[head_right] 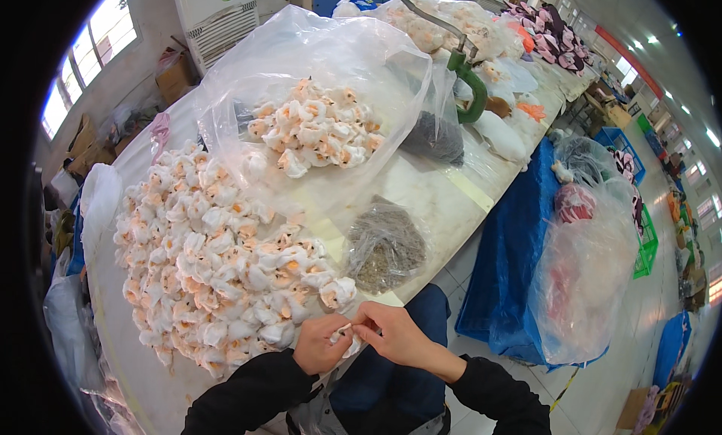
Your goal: The person sits at a table and repeatedly picks up small white fabric items, inserts a small grey component into each one, and places the finished items into a pile. The process is repeated continuously throughout the clip.
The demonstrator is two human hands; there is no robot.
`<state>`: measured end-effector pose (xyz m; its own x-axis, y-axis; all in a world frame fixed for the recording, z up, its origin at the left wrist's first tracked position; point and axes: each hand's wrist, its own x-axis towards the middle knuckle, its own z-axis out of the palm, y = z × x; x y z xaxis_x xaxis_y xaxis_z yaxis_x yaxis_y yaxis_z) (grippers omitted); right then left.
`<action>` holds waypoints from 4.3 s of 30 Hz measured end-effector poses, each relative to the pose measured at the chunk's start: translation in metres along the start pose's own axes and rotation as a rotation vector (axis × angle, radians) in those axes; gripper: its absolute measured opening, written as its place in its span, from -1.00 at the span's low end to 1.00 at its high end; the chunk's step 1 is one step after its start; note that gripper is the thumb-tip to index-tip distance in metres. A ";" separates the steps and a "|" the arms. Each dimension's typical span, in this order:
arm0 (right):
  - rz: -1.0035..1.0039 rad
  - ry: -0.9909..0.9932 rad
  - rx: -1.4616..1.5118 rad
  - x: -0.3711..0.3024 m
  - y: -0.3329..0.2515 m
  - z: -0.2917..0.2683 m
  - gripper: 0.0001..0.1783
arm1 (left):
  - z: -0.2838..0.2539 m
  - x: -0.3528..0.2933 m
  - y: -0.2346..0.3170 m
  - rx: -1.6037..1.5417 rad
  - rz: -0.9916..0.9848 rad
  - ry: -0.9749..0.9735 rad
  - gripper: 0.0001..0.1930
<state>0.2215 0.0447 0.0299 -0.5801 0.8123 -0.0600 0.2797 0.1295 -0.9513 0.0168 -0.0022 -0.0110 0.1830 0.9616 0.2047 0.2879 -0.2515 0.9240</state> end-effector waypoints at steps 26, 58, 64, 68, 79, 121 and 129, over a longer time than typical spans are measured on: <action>-0.397 0.088 -0.919 0.168 -0.039 -0.013 -0.72 | -0.014 0.000 0.016 -0.197 -0.220 0.155 -0.60; -0.349 0.630 -0.398 -0.004 -0.008 0.024 -0.72 | -0.006 0.027 0.033 -0.800 -0.425 0.110 -0.73; -0.293 0.615 -0.325 -0.002 -0.003 0.020 -0.83 | -0.001 0.026 0.025 -0.737 -0.388 0.036 -0.71; -0.297 0.549 -0.384 -0.002 -0.002 0.020 -0.90 | 0.002 0.030 0.026 -0.657 -0.294 0.195 -0.66; 0.039 0.282 0.050 -0.016 -0.003 0.004 -0.90 | -0.008 0.031 0.017 -0.003 0.047 -0.070 -0.76; -0.279 0.458 -0.980 0.065 0.032 -0.033 -0.85 | -0.009 0.023 0.008 -0.089 -0.118 0.119 -0.85; -0.316 0.453 -0.892 0.069 0.027 -0.036 -0.88 | -0.007 0.024 0.007 -0.100 -0.102 0.130 -0.86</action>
<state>0.2163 0.1247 0.0104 -0.4356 0.7818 0.4461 0.7349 0.5950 -0.3253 0.0166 0.0203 0.0023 0.0325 0.9893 0.1422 0.2027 -0.1458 0.9683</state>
